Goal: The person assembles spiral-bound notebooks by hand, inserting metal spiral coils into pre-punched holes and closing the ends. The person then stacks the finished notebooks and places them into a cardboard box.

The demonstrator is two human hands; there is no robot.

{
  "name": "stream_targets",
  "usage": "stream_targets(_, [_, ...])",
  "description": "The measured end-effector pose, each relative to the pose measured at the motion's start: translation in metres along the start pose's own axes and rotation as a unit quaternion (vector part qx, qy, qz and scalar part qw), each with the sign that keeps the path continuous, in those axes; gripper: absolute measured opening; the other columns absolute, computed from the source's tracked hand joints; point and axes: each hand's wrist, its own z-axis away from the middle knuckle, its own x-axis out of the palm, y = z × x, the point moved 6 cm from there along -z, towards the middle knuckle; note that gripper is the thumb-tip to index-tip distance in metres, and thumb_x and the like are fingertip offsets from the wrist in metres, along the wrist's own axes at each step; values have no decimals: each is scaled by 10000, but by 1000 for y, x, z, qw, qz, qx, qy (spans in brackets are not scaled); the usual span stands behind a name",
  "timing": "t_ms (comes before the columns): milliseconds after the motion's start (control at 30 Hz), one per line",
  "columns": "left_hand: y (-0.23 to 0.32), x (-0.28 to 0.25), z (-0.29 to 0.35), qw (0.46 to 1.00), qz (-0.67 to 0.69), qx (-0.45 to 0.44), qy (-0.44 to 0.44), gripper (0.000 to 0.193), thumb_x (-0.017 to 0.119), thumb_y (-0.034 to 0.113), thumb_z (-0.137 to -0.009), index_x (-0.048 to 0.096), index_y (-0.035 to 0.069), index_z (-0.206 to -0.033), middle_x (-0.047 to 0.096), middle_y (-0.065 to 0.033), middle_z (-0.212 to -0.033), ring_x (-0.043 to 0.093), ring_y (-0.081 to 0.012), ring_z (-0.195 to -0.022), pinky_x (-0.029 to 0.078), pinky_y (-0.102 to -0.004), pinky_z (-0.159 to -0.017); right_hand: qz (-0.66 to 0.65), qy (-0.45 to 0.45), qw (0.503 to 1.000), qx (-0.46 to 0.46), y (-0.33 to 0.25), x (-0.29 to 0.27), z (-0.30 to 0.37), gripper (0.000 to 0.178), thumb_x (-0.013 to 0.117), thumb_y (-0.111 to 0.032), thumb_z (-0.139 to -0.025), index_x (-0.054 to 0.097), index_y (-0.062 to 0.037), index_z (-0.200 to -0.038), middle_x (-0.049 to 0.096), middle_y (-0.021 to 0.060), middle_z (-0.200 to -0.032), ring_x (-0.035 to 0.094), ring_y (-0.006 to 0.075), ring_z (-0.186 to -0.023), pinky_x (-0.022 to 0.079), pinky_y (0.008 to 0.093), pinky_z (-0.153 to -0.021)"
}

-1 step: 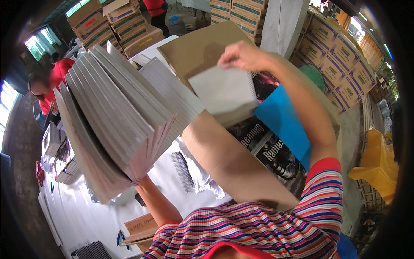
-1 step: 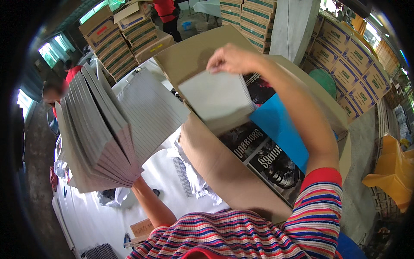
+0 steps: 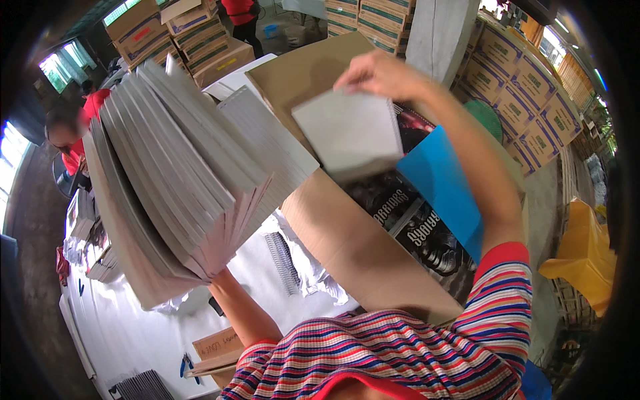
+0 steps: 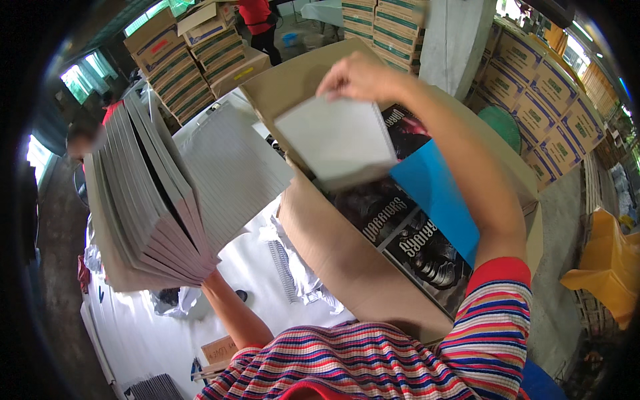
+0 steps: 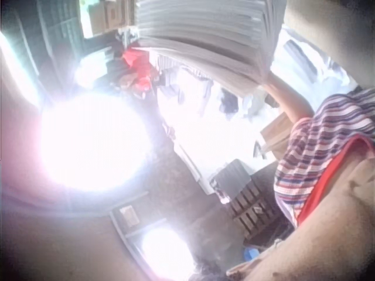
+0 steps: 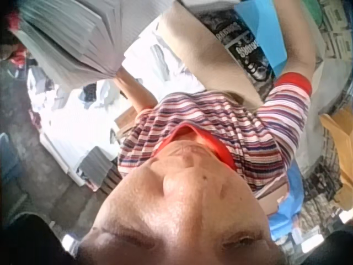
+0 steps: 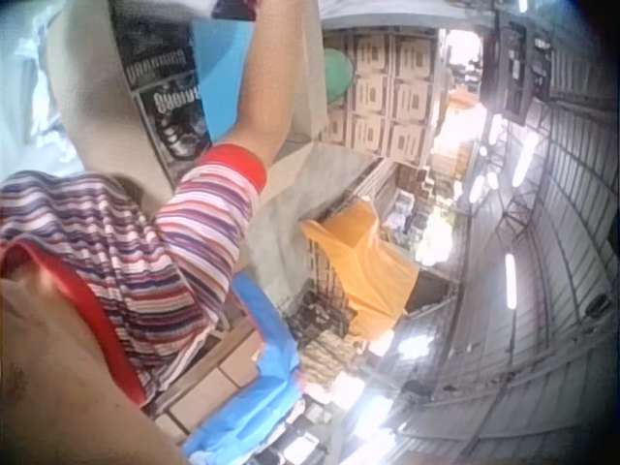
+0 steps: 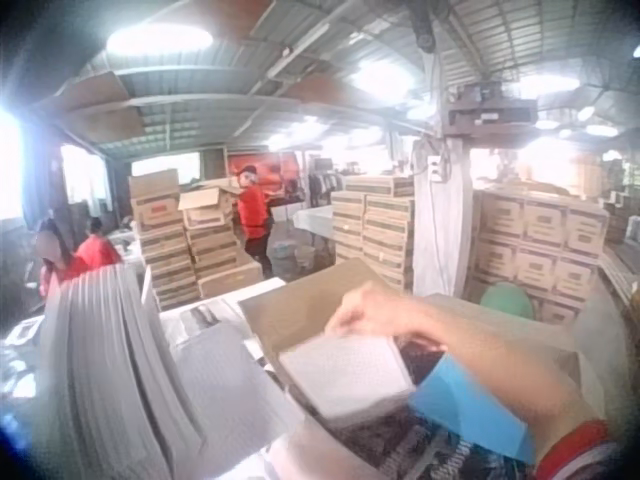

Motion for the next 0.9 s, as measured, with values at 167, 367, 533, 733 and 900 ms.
stream_targets(167, [72, 53, -1, 991, -98, 79, -33, 325, 477, 250, -924, 580, -18, -1076, 626, -123, -984, 633, -189, -839, 529, -303, -759, 33, 212, 976, 29, -27, -91, 3, 204, 672, -144, -781, 682, -91, -978, 666, 38, -869, 585, 102, -781, 460, 254, -712])
stream_targets(367, [183, 100, 8, 959, -59, 80, -266, 275, 488, 189, -914, 592, -18, -1061, 658, -144, -947, 661, -197, -805, 558, -303, -728, -252, 139, 957, 44, -83, -62, -5, 238, 699, -137, -773, 666, -24, -980, 668, 66, -891, 606, 123, -850, 486, 259, -758])
stream_targets(533, [233, 105, 80, 932, -33, 119, -342, 228, 508, 125, -906, 597, -15, -1062, 639, -112, -1012, 632, -187, -908, 521, -316, -839, -478, -2, 878, 17, -165, 30, -55, 277, 693, -147, -781, 636, -17, -1019, 655, 69, -932, 602, 129, -873, 486, 263, -771])
stream_targets(733, [275, 60, 132, 954, 74, 3, -289, 163, 583, 133, -846, 621, 5, -940, 665, -107, -894, 652, -181, -736, 544, -297, -688, -620, -153, 765, -77, -318, 147, -95, 324, 686, -160, -792, 600, -8, -1065, 640, 74, -983, 599, 137, -901, 486, 268, -787])
stream_targets(900, [306, -51, 195, 998, -68, 15, 11, 284, 592, 177, -830, 575, -18, -1035, 650, -132, -907, 642, -181, -727, 537, -296, -651, -683, -302, 657, -103, -433, 274, -75, 365, 680, -170, -800, 569, -1, -1104, 627, 77, -1024, 595, 143, -925, 487, 272, -801])
